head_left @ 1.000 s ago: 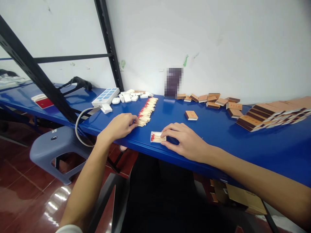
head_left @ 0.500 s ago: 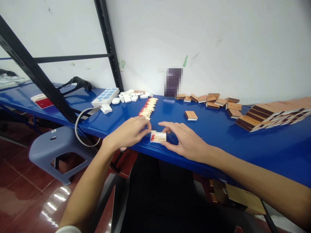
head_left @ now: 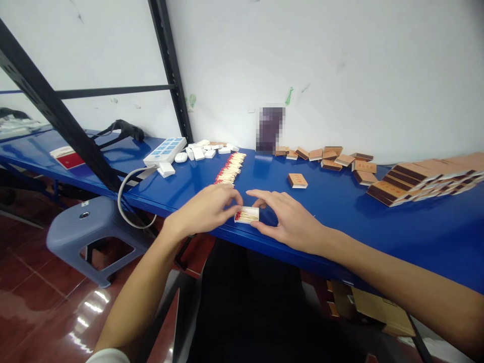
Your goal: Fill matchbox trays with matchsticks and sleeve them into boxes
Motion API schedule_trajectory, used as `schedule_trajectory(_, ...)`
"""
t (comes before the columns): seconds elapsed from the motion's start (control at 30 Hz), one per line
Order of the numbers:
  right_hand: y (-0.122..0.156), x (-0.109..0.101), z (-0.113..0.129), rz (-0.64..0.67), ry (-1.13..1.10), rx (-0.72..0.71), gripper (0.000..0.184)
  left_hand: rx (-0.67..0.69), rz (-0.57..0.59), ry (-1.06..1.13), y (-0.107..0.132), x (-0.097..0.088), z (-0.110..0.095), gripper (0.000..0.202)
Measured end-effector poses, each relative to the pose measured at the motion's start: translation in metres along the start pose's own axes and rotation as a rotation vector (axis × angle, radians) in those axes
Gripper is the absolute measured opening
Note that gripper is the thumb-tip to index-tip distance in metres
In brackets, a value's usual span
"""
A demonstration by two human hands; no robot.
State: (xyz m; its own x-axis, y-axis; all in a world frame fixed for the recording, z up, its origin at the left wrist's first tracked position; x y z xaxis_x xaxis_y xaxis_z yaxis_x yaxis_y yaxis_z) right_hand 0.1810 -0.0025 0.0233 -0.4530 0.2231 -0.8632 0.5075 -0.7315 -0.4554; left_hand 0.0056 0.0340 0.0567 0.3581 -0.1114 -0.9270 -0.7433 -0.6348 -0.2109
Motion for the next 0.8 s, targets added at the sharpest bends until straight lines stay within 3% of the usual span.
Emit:
schedule_trajectory(0.1, -0.001, -0.001, 0.001, 0.026, 0.003, 0.016, 0.051, -0.142, -0.037, -0.08, 0.009, -0.016, 0.026, 0.018)
schedule_trajectory(0.2, -0.002, -0.003, 0.003, 0.045, 0.004, 0.032, 0.049, -0.263, -0.003, -0.176, 0.016, -0.022, 0.053, 0.021)
schedule_trajectory(0.33, -0.003, -0.004, 0.003, 0.06, 0.011, 0.048, 0.048, -0.277, -0.021, -0.197, 0.014, -0.02, 0.071, 0.022)
schedule_trajectory(0.63, -0.002, -0.002, 0.003, 0.042, 0.014, 0.031, 0.047, -0.252, 0.019, -0.173, 0.009, -0.009, 0.069, 0.022)
schedule_trajectory(0.8, -0.002, -0.001, 0.002, 0.033, -0.006, 0.034, 0.052, -0.095, 0.022, -0.071, 0.007, -0.008, 0.039, 0.022)
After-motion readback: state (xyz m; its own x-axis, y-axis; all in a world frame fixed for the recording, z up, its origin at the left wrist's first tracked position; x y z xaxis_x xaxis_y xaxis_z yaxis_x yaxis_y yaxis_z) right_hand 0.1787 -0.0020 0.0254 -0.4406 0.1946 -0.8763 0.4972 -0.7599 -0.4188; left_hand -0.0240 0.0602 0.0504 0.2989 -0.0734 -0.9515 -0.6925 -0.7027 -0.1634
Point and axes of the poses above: each hand's wrist, its own y-axis away from the middle knuckle, its own x-axis out of the palm, z = x × y, the point moved 4 cm from there along -y, towards the middle knuckle, and after that the axes turned 5 degrees about y, right-handed, at the moved point
